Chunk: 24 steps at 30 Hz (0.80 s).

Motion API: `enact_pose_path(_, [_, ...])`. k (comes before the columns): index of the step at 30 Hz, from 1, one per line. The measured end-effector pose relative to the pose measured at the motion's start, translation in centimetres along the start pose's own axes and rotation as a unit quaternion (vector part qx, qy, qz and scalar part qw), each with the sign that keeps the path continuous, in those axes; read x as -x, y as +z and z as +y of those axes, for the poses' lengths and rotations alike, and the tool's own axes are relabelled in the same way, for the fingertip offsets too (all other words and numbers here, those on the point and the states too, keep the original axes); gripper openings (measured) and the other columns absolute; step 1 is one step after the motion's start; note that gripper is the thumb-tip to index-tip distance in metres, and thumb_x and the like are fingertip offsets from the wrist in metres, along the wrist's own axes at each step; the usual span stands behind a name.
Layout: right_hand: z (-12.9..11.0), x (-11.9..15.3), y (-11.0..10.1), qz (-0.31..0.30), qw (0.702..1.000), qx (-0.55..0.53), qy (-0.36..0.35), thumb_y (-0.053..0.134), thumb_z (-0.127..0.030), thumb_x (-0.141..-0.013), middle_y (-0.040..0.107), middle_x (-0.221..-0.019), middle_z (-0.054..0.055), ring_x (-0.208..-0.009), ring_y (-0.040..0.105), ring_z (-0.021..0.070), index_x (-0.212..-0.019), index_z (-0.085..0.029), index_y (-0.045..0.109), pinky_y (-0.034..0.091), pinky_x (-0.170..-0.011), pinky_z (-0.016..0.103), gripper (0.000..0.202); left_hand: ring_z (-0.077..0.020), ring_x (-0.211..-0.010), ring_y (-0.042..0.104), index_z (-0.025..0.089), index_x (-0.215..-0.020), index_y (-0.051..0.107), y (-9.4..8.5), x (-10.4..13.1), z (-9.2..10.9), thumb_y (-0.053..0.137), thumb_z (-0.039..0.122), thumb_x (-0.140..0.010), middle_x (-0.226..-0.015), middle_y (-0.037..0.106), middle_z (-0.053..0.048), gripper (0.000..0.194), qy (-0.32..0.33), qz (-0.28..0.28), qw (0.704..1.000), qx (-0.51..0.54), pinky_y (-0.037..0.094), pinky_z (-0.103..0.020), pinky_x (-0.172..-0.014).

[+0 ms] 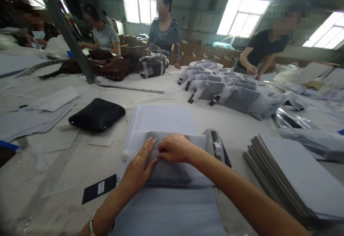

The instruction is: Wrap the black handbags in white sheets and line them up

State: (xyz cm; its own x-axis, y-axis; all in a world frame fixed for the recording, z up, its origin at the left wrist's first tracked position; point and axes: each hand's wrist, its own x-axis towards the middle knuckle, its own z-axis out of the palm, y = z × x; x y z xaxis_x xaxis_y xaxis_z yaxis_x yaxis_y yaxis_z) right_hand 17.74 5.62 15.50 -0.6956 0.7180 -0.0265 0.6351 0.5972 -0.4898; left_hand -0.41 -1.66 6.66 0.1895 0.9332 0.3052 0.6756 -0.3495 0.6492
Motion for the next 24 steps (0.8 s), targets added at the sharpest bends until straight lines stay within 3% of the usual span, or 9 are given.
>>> enact_pose_path(4, [-0.5,-1.5,0.6,-0.007,0.997,0.075,0.028,0.079,-0.024,-0.065,0.066,-0.059,-0.005,-0.063,0.064,0.0145,-0.060,-0.028,0.067,0.039,-0.061,0.023,0.013,-0.0250,-0.138,0.040,0.029,-0.152,0.023,0.4,0.2,-0.2,0.048,0.018,-0.094,-0.157,0.030,-0.009,0.063,0.006,0.003,1.000,-0.002,0.047,-0.042,-0.106])
enact_pose_path(7, [-0.5,-1.9,0.7,0.011,0.991,0.128,0.047,0.085,-0.033,-0.061,0.066,-0.059,-0.004,-0.067,0.067,0.0178,-0.074,-0.029,0.068,0.039,-0.063,0.024,0.022,-0.0249,-0.140,0.037,0.027,-0.153,0.018,0.5,0.3,-0.3,0.048,0.019,-0.095,-0.157,0.031,-0.011,0.066,0.013,0.009,1.000,-0.005,0.044,-0.042,-0.108])
enact_pose_path(11, [1.6,-2.0,0.2,0.040,0.987,0.124,0.089,0.087,-0.056,-0.051,0.065,-0.061,-0.003,-0.064,0.065,0.0196,-0.095,-0.027,0.066,0.038,-0.059,0.025,0.057,-0.0245,-0.139,0.038,0.028,-0.152,0.022,0.3,0.3,-0.4,0.050,0.019,-0.095,-0.156,0.032,-0.010,0.064,0.016,0.004,1.000,-0.002,0.044,-0.042,-0.109])
enact_pose_path(14, [3.8,-1.0,-0.4,0.074,0.983,0.079,0.148,0.081,-0.052,-0.065,0.068,-0.065,-0.004,-0.062,0.063,0.0169,-0.096,-0.026,0.066,0.037,-0.056,0.024,0.043,-0.0240,-0.138,0.041,0.028,-0.150,0.025,0.4,0.4,-0.4,0.049,0.020,-0.095,-0.155,0.034,-0.009,0.061,0.019,0.009,1.000,-0.004,0.045,-0.042,-0.108])
enact_pose_path(16, [4.4,0.4,-0.6,0.125,0.972,0.077,0.182,0.070,-0.039,-0.081,0.071,-0.073,-0.001,-0.067,0.064,0.0166,-0.099,-0.025,0.066,0.039,-0.059,0.025,0.023,-0.0233,-0.137,0.041,0.027,-0.150,0.027,0.5,0.5,-0.5,0.048,0.022,-0.096,-0.155,0.036,-0.009,0.058,0.023,0.016,1.000,-0.009,0.045,-0.040,-0.108])
enact_pose_path(19, [3.5,4.1,0.2,0.202,0.955,0.073,0.202,0.057,-0.029,-0.090,0.073,-0.086,0.001,-0.073,0.066,0.0152,-0.105,-0.024,0.065,0.045,-0.068,0.026,0.017,-0.0221,-0.135,0.044,0.025,-0.147,0.035,0.6,0.5,-0.7,0.044,0.025,-0.097,-0.152,0.040,-0.008,0.050,0.035,0.020,0.999,-0.021,0.045,-0.038,-0.108])
enact_pose_path(21, [1.9,7.3,1.8,0.262,0.947,0.016,0.187,0.057,-0.029,-0.091,0.073,-0.090,0.001,-0.073,0.066,0.0135,-0.106,-0.024,0.065,0.048,-0.072,0.026,0.018,-0.0218,-0.133,0.047,0.024,-0.142,0.044,0.6,0.6,-1.0,0.041,0.028,-0.098,-0.150,0.043,-0.007,0.044,0.047,0.015,0.998,-0.034,0.045,-0.037,-0.108])
enact_pose_path(24, [-1.0,12.5,6.0,0.338,0.921,-0.106,0.162,0.057,-0.033,-0.091,0.074,-0.094,0.002,-0.075,0.067,0.0143,-0.102,-0.025,0.068,0.051,-0.076,0.025,0.018,-0.0228,-0.129,0.052,0.024,-0.134,0.052,0.7,0.5,-1.7,0.038,0.035,-0.098,-0.148,0.047,-0.005,0.040,0.073,0.010,0.996,-0.057,0.046,-0.038,-0.107])
